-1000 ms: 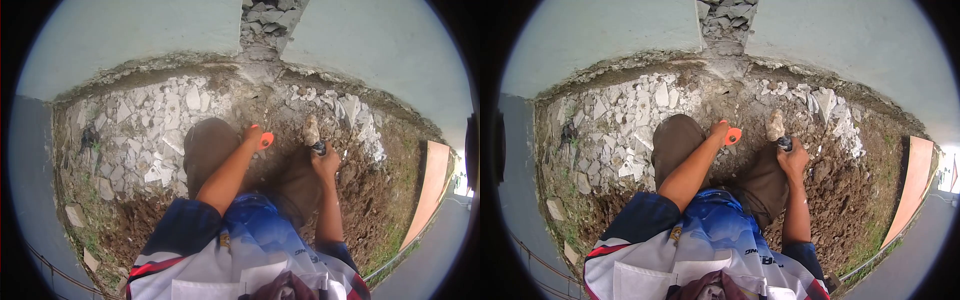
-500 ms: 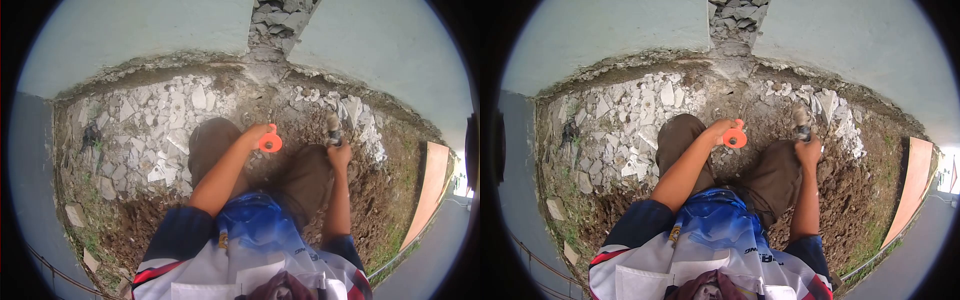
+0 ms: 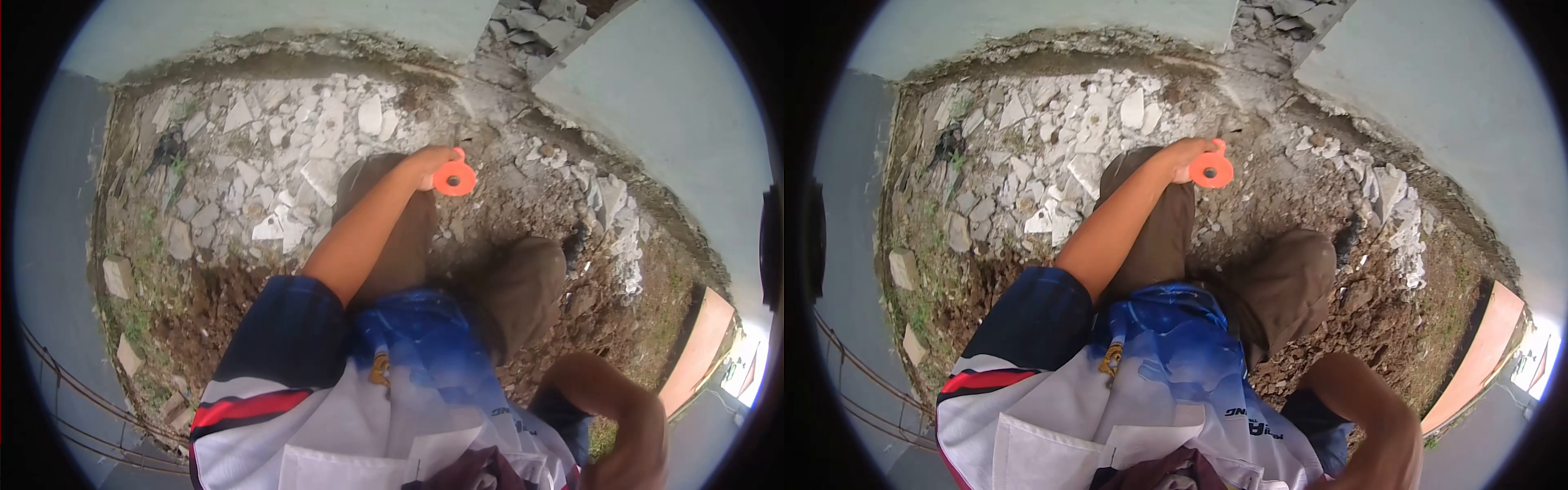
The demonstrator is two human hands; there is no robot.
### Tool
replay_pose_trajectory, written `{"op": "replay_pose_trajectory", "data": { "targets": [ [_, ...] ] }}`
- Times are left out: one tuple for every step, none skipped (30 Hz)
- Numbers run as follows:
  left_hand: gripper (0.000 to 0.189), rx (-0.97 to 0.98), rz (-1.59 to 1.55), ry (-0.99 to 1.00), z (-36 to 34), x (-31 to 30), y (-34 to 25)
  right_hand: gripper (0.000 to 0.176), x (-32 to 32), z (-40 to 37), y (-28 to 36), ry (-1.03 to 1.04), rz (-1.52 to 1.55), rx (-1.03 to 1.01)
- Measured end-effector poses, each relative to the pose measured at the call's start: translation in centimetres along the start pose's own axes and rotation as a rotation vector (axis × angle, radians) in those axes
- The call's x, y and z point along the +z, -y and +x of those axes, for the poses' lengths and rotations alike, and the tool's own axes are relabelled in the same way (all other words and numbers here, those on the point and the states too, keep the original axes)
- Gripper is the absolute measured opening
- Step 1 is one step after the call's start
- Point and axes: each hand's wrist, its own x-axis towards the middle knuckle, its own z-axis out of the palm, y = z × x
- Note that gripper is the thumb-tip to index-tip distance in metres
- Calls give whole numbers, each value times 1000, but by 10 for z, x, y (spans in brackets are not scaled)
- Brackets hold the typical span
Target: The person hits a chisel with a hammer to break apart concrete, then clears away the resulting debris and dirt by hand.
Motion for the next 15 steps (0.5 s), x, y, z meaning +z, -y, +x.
{"op": "replay_pose_trajectory", "data": {
  "targets": [
    [15,-16,0,56,-2,1,-3,40,-1,13,-7,105,-44,85],
    [15,-19,4,42,-3,1,-3,40,0,17,-18,128,-180,237],
    [15,-17,8,32,-3,1,-3,40,-3,20,-31,151,-285,355],
    [15,-17,8,21,-5,2,-2,40,-5,20,-46,171,-366,448],
    [15,-22,27,-15,-9,5,-4,40,-5,19,-58,185,-415,519],
    [15,-15,27,-30,-10,6,-3,40,-3,19,-64,183,-432,540],
    [15,-7,26,-47,-8,6,-3,41,-1,18,-69,188,-442,557],
    [15,-1,30,-66,-7,5,-3,41,0,17,-73,191,-451,560],
    [15,-1,35,-55,-6,5,-2,41,2,17,-75,190,-454,565],
    [16,-4,40,-43,-4,4,-2,41,3,17,-76,188,-459,559],
    [16,-8,46,-32,-2,3,-1,41,4,17,-78,186,-460,559],
    [16,-9,50,-28,-1,1,1,41,4,20,-77,179,-454,550],
    [16,-8,57,-23,-4,2,-2,41,4,20,-77,173,-457,543],
    [16,-6,60,-13,-6,5,-2,41,4,19,-79,169,-457,543],
    [14,-13,52,-46,-8,8,-3,41,4,19,-79,164,-456,543]
  ]
}}
